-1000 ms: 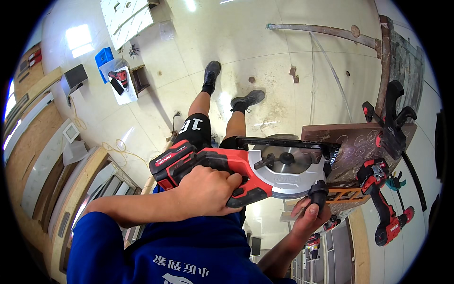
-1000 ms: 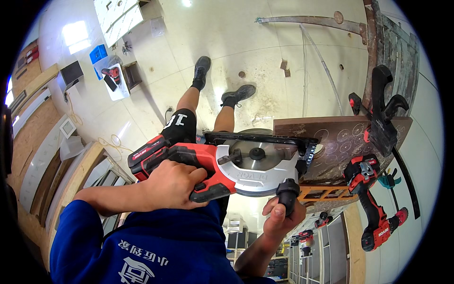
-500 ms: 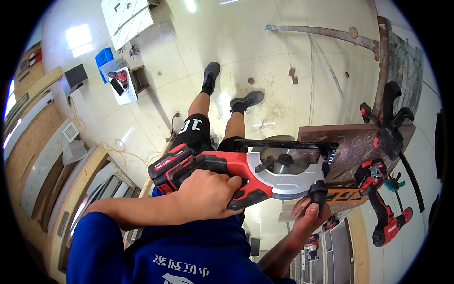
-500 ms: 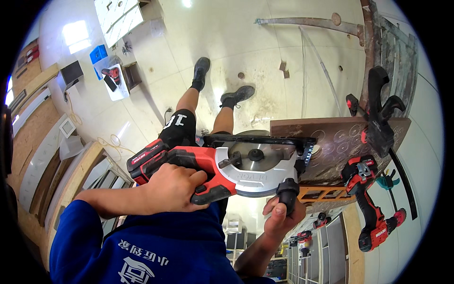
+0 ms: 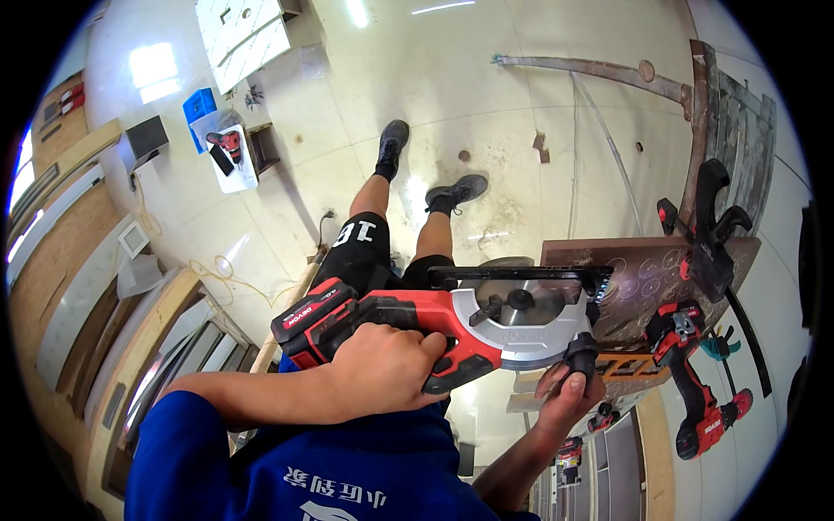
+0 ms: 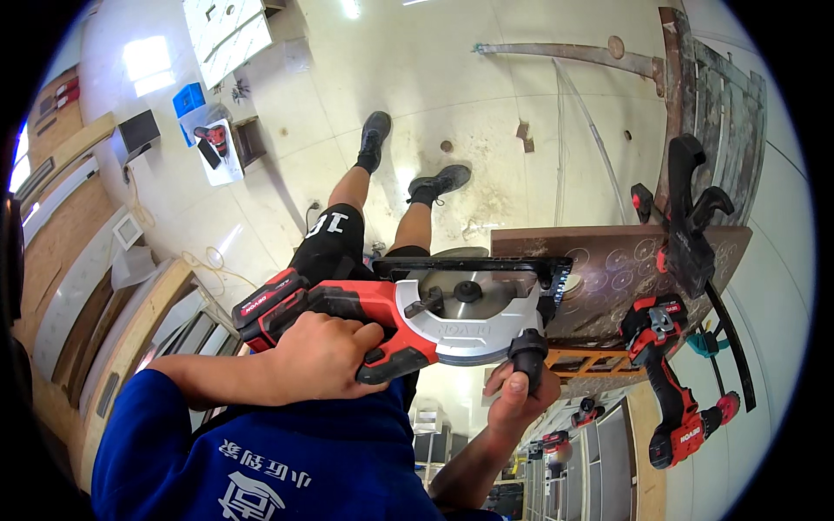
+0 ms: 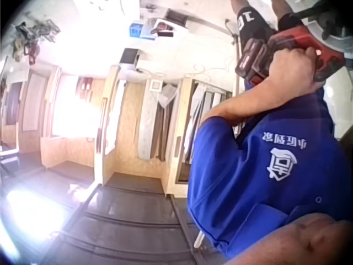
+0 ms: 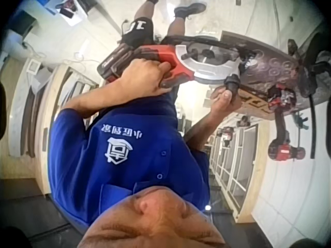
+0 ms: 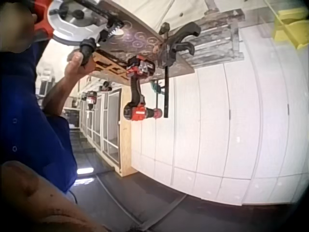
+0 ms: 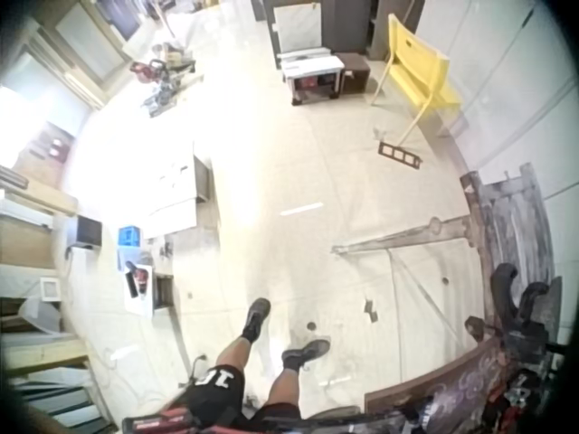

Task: The person uses a template and a marker to draw circular outlines on a patterned wooden board. They then use a handheld circular saw to cut along the marked lines, creating circular holes in the wood.

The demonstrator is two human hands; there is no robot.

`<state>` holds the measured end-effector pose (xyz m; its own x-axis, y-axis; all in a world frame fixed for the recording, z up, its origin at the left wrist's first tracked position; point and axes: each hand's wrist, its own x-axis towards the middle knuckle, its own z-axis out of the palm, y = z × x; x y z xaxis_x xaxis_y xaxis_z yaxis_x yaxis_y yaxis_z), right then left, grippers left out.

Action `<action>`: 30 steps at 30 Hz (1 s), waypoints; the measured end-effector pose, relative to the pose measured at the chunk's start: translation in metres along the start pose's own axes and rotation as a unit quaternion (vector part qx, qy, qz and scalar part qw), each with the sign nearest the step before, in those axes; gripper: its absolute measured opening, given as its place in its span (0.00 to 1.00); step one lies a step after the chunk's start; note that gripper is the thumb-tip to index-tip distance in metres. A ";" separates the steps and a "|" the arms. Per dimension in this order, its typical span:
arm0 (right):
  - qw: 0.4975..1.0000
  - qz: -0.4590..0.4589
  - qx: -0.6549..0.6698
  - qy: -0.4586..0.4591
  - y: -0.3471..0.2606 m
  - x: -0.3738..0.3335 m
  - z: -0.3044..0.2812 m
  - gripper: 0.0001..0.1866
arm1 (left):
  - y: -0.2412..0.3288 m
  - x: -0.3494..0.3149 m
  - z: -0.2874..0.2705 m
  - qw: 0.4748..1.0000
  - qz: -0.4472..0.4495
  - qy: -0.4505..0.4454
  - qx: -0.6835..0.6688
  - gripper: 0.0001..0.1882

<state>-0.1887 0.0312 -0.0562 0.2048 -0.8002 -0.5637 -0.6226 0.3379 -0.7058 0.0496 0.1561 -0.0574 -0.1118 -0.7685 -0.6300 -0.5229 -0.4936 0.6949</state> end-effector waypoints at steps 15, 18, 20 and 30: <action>0.999 0.012 0.044 0.017 0.007 0.004 -0.005 0.40 | 0.015 0.000 -0.004 1.000 -0.016 -0.004 0.006 0.21; 0.999 0.010 0.045 0.008 0.005 0.006 -0.005 0.40 | 0.015 0.000 -0.003 1.000 -0.018 -0.005 0.006 0.21; 0.999 0.007 0.042 0.003 0.006 0.007 -0.007 0.40 | 0.016 0.001 -0.003 1.000 -0.020 -0.005 0.005 0.21; 1.000 0.007 0.030 0.005 0.009 0.008 -0.011 0.41 | 0.019 0.002 -0.004 1.000 -0.024 -0.012 0.011 0.21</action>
<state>-0.2009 0.0226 -0.0621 0.1888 -0.8004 -0.5689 -0.5782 0.3776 -0.7232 0.0425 0.1435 -0.0441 -0.1051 -0.7341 -0.6708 -0.5470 -0.5206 0.6555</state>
